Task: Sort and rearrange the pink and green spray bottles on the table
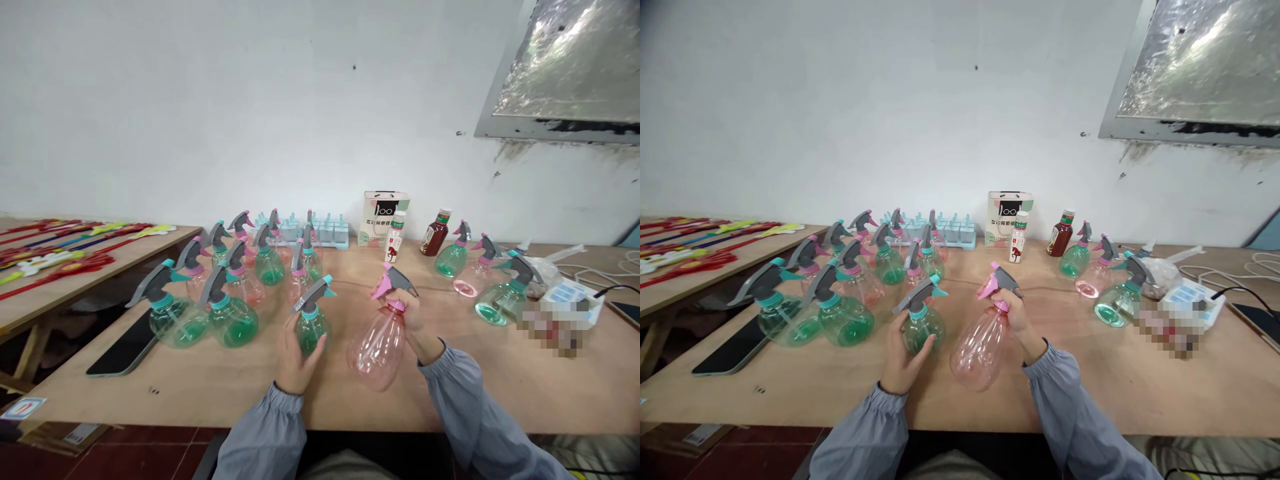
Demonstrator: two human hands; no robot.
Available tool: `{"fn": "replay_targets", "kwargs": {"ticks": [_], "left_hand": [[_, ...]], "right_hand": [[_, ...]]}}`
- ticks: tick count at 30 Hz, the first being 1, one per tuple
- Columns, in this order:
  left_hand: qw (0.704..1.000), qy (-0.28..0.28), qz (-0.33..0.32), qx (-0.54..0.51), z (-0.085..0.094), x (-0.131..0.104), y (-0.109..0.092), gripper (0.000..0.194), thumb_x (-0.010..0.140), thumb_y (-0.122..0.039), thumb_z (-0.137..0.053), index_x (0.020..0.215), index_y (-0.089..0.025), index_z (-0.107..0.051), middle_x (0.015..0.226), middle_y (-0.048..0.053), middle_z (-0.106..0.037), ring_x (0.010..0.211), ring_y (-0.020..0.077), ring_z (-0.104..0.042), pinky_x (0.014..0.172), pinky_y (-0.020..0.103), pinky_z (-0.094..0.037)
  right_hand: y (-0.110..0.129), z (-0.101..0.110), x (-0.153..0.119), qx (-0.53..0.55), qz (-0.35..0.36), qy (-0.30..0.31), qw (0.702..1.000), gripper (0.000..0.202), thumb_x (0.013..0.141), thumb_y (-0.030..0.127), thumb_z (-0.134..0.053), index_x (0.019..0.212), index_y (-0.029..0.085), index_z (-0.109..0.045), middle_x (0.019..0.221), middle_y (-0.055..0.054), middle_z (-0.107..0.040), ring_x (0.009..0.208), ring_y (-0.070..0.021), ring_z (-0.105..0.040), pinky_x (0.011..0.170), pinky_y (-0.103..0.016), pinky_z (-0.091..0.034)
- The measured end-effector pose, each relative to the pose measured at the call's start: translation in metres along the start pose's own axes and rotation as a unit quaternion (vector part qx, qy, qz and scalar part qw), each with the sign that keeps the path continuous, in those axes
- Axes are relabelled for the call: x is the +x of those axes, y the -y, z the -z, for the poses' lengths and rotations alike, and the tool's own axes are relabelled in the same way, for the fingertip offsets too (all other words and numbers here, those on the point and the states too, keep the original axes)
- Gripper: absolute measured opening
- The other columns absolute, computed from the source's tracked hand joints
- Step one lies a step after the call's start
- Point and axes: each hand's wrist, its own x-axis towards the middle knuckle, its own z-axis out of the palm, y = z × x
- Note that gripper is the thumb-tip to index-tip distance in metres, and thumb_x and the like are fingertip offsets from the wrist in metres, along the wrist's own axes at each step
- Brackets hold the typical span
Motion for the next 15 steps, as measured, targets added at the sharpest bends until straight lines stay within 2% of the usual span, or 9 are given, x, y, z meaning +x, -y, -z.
{"fn": "replay_targets", "kwargs": {"ticks": [2,5,7,9,12,15], "left_hand": [[1.0,0.0,-0.004,0.002,0.001,0.0,0.0,0.064,0.089,-0.039,-0.066,0.143,-0.018,-0.039,0.127,0.017,-0.059,0.118,0.0303,-0.062,0.096,0.048,-0.053],[1.0,0.002,-0.007,0.001,0.001,0.0,0.0,0.064,0.089,-0.04,-0.065,0.143,-0.018,-0.039,0.127,0.017,-0.059,0.118,0.0308,-0.061,0.096,0.048,-0.053],[1.0,0.002,-0.005,-0.005,0.0,0.0,0.001,0.064,0.089,-0.04,-0.065,0.143,-0.018,-0.039,0.128,0.017,-0.059,0.119,0.0308,-0.061,0.096,0.048,-0.053],[1.0,-0.001,0.003,-0.013,0.0,0.0,0.001,0.063,0.089,-0.04,-0.065,0.142,-0.018,-0.04,0.128,0.017,-0.059,0.119,0.0308,-0.061,0.096,0.048,-0.053],[1.0,-0.002,0.014,-0.02,-0.001,-0.001,0.002,0.063,0.087,-0.041,-0.067,0.14,-0.018,-0.043,0.127,0.017,-0.06,0.118,0.0312,-0.062,0.097,0.049,-0.053],[1.0,0.0,0.015,-0.023,-0.002,-0.002,0.004,0.064,0.087,-0.04,-0.068,0.141,-0.018,-0.043,0.127,0.018,-0.059,0.119,0.0317,-0.061,0.097,0.05,-0.052]], "right_hand": [[-0.001,0.002,-0.001,0.016,-0.01,0.001,1.0,0.013,0.055,0.031,-0.064,0.065,0.022,-0.064,0.066,-0.001,-0.064,0.051,-0.0112,-0.047,0.045,-0.025,-0.037],[0.001,0.003,-0.003,-0.006,-0.031,-0.007,0.999,0.018,0.056,0.03,-0.068,0.073,0.023,-0.067,0.071,-0.002,-0.066,0.062,-0.0153,-0.055,0.048,-0.024,-0.039],[0.0,0.005,-0.003,-0.022,-0.02,-0.022,0.999,0.02,0.057,0.033,-0.071,0.075,0.024,-0.066,0.069,-0.002,-0.065,0.066,-0.0175,-0.058,0.049,-0.025,-0.04],[-0.003,0.012,-0.005,-0.021,0.006,-0.035,0.999,0.019,0.059,0.036,-0.07,0.072,0.024,-0.064,0.064,-0.001,-0.061,0.059,-0.0156,-0.053,0.047,-0.025,-0.037],[-0.011,0.036,-0.013,-0.048,0.086,-0.073,0.992,0.018,0.062,0.039,-0.068,0.07,0.024,-0.062,0.061,0.001,-0.057,0.052,-0.0139,-0.047,0.047,-0.027,-0.037],[-0.014,0.082,-0.03,-0.15,0.187,-0.155,0.959,0.02,0.069,0.04,-0.069,0.079,0.024,-0.064,0.07,-0.002,-0.062,0.062,-0.0188,-0.055,0.055,-0.032,-0.045]]}}
